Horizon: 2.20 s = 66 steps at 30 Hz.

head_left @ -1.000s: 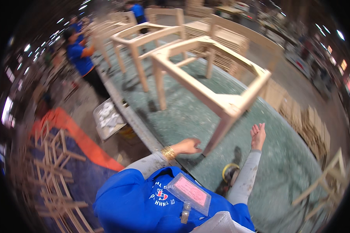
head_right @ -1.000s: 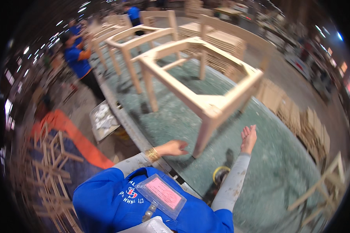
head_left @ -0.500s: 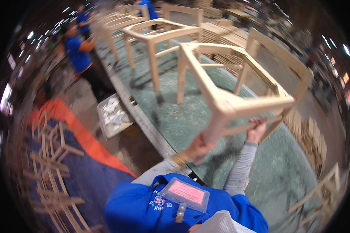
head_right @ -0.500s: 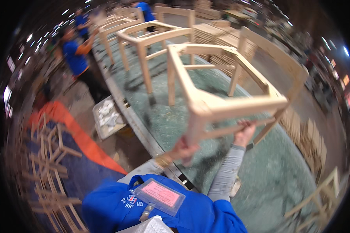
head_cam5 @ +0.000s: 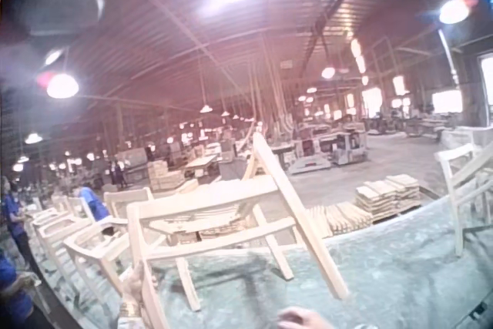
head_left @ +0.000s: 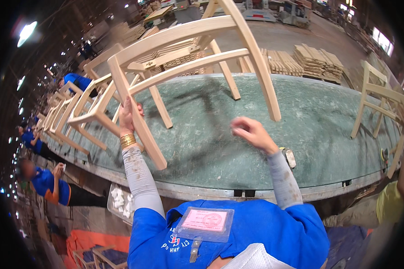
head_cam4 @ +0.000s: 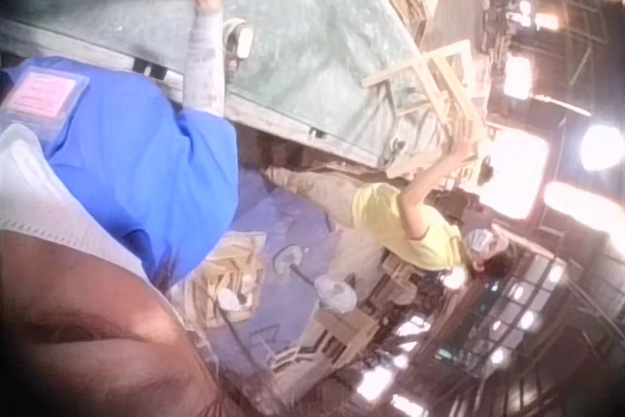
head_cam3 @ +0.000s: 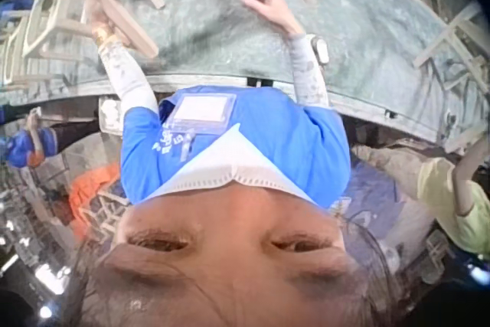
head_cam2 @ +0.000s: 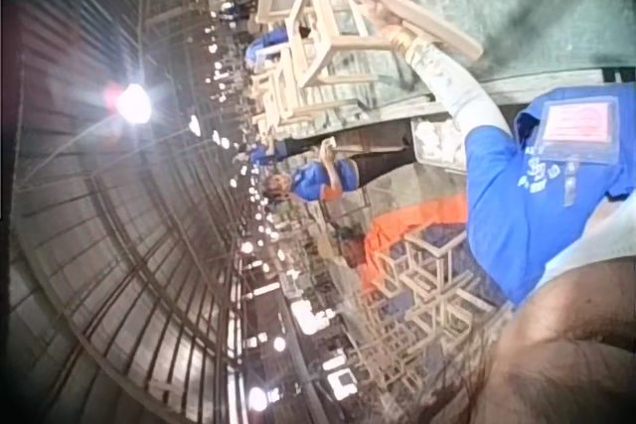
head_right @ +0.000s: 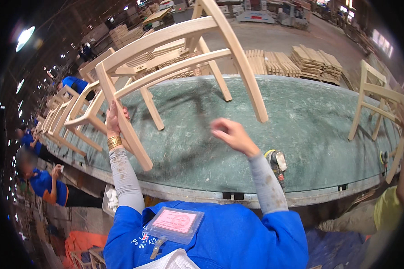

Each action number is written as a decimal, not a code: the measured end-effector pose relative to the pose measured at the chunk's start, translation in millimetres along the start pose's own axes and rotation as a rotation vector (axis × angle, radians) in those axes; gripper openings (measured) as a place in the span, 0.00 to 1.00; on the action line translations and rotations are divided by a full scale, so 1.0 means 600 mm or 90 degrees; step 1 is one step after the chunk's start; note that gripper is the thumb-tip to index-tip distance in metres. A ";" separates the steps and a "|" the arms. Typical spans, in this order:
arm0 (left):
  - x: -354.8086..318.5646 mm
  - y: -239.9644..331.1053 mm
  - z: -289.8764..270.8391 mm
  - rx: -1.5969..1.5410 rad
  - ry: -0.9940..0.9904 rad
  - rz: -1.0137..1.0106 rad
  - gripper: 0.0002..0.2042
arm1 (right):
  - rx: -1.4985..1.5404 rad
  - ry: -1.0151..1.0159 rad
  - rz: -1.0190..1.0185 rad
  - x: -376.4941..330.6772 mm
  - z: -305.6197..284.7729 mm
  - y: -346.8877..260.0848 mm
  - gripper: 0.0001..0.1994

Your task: The person uses a handheld orbital sander to smooth the surfaces of wooden chair frames. They hold the frame with one hand while operating the sander with the other, systematically moving the tool along the legs and crossbars. The person repositions the chair frame multiple times to access different sides.

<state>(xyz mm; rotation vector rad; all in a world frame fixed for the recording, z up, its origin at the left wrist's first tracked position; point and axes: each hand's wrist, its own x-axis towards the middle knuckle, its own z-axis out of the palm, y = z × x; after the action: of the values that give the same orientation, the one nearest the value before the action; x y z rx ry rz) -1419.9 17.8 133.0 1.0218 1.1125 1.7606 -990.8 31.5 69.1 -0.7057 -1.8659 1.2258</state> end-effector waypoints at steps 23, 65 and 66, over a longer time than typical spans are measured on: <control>0.006 0.012 0.011 0.048 0.038 -0.011 0.23 | -0.466 0.552 0.068 -0.167 -0.290 0.059 0.34; -0.050 -0.020 0.030 0.084 0.042 0.047 0.21 | -0.573 0.491 -0.177 0.242 -0.219 -0.209 0.32; -0.051 -0.023 0.012 0.073 0.025 0.034 0.20 | -0.534 0.476 -0.186 0.241 -0.193 -0.210 0.31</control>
<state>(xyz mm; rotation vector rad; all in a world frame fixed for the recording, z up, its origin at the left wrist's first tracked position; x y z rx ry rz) -1399.4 -4.0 115.6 1.0985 1.2331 1.7836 -976.3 153.8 256.1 -1.0817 -1.6757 -0.0931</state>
